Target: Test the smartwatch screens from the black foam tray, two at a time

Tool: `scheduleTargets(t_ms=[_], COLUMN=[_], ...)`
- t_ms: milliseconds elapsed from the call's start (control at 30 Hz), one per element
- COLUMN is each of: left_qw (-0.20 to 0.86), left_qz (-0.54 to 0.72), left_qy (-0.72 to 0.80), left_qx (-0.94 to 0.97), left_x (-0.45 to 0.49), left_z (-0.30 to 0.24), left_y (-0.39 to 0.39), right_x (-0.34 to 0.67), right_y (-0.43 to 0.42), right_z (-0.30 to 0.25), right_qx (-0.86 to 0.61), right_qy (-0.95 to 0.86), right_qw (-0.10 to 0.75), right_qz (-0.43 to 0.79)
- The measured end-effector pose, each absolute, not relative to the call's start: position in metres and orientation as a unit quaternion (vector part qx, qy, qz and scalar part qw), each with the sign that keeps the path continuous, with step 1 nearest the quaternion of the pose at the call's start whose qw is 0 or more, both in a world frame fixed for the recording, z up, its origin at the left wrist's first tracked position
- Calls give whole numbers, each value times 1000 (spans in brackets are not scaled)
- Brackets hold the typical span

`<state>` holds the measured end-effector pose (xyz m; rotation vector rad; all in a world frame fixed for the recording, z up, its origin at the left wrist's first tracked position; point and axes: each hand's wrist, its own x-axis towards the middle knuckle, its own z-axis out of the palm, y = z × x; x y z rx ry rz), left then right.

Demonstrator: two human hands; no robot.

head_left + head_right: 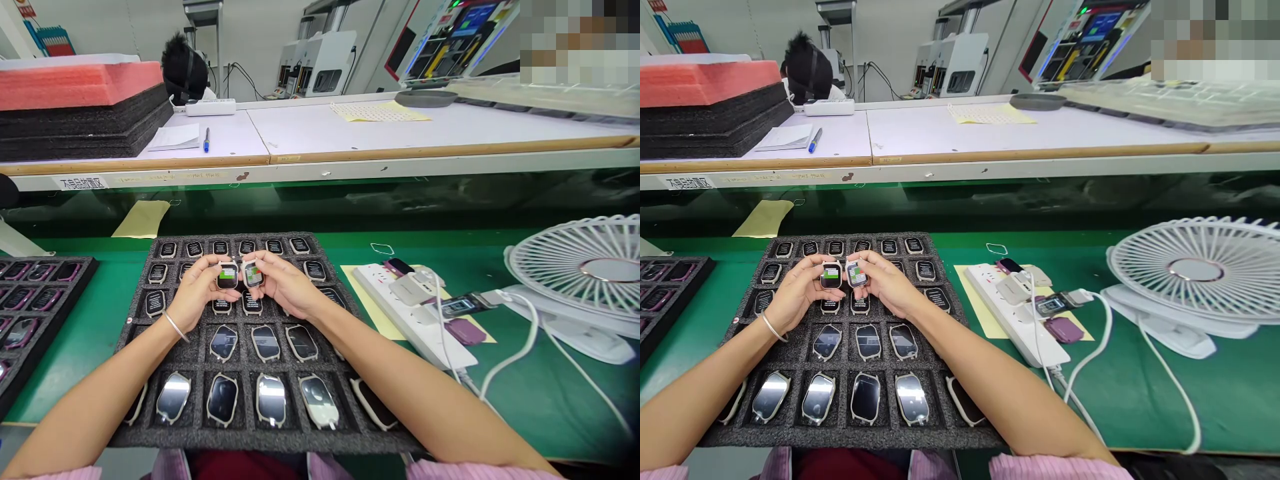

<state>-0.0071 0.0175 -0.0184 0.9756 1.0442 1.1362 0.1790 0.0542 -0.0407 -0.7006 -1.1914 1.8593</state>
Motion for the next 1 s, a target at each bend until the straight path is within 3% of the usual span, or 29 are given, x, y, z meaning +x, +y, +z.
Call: scheduleTargets(t_ms=[1000], left_qw=[616], left_qz=[495], left_qy=[440], left_qx=[427], left_x=[-8], left_z=[-17], left_y=[16], right_x=[182], right_y=[52], right_z=[-38], right_qx=[-255], right_qy=[-501], right_qw=[391], right_qz=[729])
